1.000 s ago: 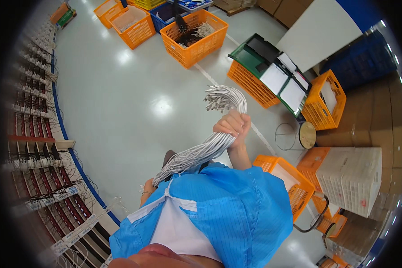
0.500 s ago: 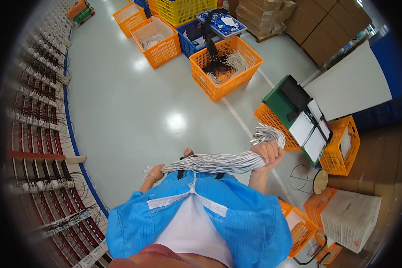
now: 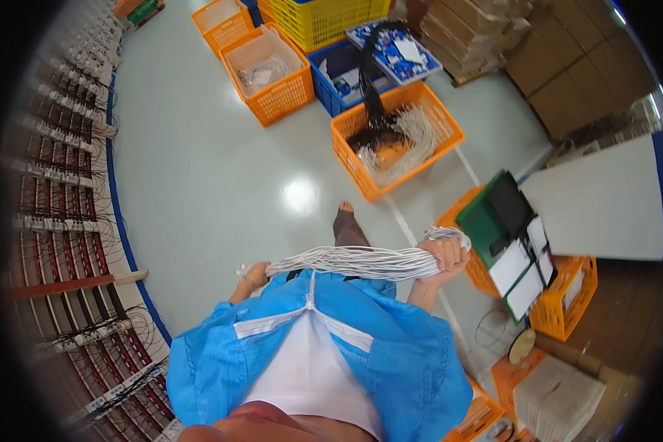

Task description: Unplug a large bundle of white cables from power strips on a testing rack and place them into an orange crate.

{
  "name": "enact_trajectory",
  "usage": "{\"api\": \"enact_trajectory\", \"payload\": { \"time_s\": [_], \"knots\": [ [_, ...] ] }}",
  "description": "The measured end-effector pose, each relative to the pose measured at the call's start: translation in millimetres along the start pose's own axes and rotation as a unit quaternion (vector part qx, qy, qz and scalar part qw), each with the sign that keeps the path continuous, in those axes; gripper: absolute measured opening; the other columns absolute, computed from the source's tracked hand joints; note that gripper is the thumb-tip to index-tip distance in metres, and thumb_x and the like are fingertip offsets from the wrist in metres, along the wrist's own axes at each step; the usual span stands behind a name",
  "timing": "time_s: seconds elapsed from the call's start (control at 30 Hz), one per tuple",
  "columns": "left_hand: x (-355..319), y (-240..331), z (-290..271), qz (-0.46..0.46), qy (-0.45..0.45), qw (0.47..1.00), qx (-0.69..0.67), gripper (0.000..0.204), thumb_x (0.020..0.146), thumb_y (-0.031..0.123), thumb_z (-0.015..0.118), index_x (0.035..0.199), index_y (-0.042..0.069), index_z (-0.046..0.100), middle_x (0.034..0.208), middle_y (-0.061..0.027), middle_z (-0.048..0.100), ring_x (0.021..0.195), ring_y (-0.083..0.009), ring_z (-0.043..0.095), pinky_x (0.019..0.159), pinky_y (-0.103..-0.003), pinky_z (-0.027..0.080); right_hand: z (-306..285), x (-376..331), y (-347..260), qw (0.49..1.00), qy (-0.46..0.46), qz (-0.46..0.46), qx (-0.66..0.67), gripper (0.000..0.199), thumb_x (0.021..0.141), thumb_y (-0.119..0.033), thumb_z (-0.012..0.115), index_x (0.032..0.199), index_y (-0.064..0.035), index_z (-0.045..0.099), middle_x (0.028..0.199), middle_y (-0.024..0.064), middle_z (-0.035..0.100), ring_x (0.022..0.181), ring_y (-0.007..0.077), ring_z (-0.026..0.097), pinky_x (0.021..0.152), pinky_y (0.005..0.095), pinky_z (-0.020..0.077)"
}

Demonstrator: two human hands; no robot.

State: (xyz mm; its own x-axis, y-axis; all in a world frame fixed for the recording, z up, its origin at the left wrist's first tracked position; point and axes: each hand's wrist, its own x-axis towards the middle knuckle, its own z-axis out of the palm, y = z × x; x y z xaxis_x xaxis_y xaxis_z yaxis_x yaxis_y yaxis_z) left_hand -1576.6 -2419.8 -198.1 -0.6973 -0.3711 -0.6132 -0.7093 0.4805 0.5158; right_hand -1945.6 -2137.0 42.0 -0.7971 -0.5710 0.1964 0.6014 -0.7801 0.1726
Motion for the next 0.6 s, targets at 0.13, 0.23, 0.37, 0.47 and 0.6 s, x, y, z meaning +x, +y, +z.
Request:
{"api": "enact_trajectory", "payload": {
  "time_s": [0.13, 0.23, 0.37, 0.47, 0.6],
  "knots": [
    [16, 18, -7, -0.081, 0.049, 0.982, -0.166, 0.019, 0.073, 0.013, 0.065, 0.091, 0.005, 0.065, 0.089, -0.0212, 0.066, 0.090, -0.0382, 0.062, 0.079, -0.040, 0.048, -21, 124, 28, 0.998, 0.029, 0.062, 0.000, 0.030, 0.085, -0.021, 0.051, 0.058, -0.0181, 0.039, 0.045, -0.0063, 0.041, 0.043, 0.0059, 0.041, 0.061, 0.0225, 0.0411],
    [41, 17, -22, -0.100, 0.138, 0.972, -0.163, 0.019, 0.073, 0.013, 0.066, 0.090, 0.004, 0.065, 0.087, -0.0219, 0.066, 0.088, -0.0382, 0.063, 0.077, -0.040, 0.048, -34, 210, 51, 0.982, 0.033, 0.183, 0.023, 0.030, 0.086, -0.021, 0.050, 0.058, -0.0183, 0.039, 0.045, -0.0072, 0.041, 0.043, 0.0057, 0.041, 0.060, 0.0235, 0.0405],
    [66, 57, -58, -0.136, 0.159, 0.960, -0.186, 0.017, 0.074, 0.010, 0.065, 0.088, 0.003, 0.064, 0.086, -0.0224, 0.065, 0.084, -0.0395, 0.063, 0.074, -0.040, 0.048, -48, 299, 90, 0.947, -0.024, 0.312, 0.067, 0.029, 0.086, -0.022, 0.051, 0.059, -0.0172, 0.040, 0.045, -0.0070, 0.042, 0.042, 0.0060, 0.041, 0.060, 0.0242, 0.0404],
    [88, 52, -71, -0.158, 0.182, 0.947, -0.214, 0.019, 0.073, 0.013, 0.068, 0.086, 0.002, 0.064, 0.082, -0.0205, 0.066, 0.079, -0.0339, 0.064, 0.071, -0.038, 0.048, -55, 343, 127, 0.929, -0.033, 0.355, 0.101, 0.029, 0.085, -0.022, 0.053, 0.059, -0.0167, 0.041, 0.045, -0.0064, 0.043, 0.041, 0.0068, 0.042, 0.060, 0.0244, 0.0404],
    [130, 27, -93, -0.165, 0.200, 0.928, -0.269, 0.025, 0.070, 0.019, 0.073, 0.085, 0.001, 0.064, 0.079, -0.0185, 0.067, 0.074, -0.0267, 0.064, 0.068, -0.036, 0.048, -80, 385, 170, 0.917, -0.037, 0.382, 0.109, 0.028, 0.084, -0.021, 0.054, 0.059, -0.0163, 0.042, 0.045, -0.0063, 0.043, 0.041, 0.0075, 0.042, 0.061, 0.0243, 0.0407]
  ]
}}
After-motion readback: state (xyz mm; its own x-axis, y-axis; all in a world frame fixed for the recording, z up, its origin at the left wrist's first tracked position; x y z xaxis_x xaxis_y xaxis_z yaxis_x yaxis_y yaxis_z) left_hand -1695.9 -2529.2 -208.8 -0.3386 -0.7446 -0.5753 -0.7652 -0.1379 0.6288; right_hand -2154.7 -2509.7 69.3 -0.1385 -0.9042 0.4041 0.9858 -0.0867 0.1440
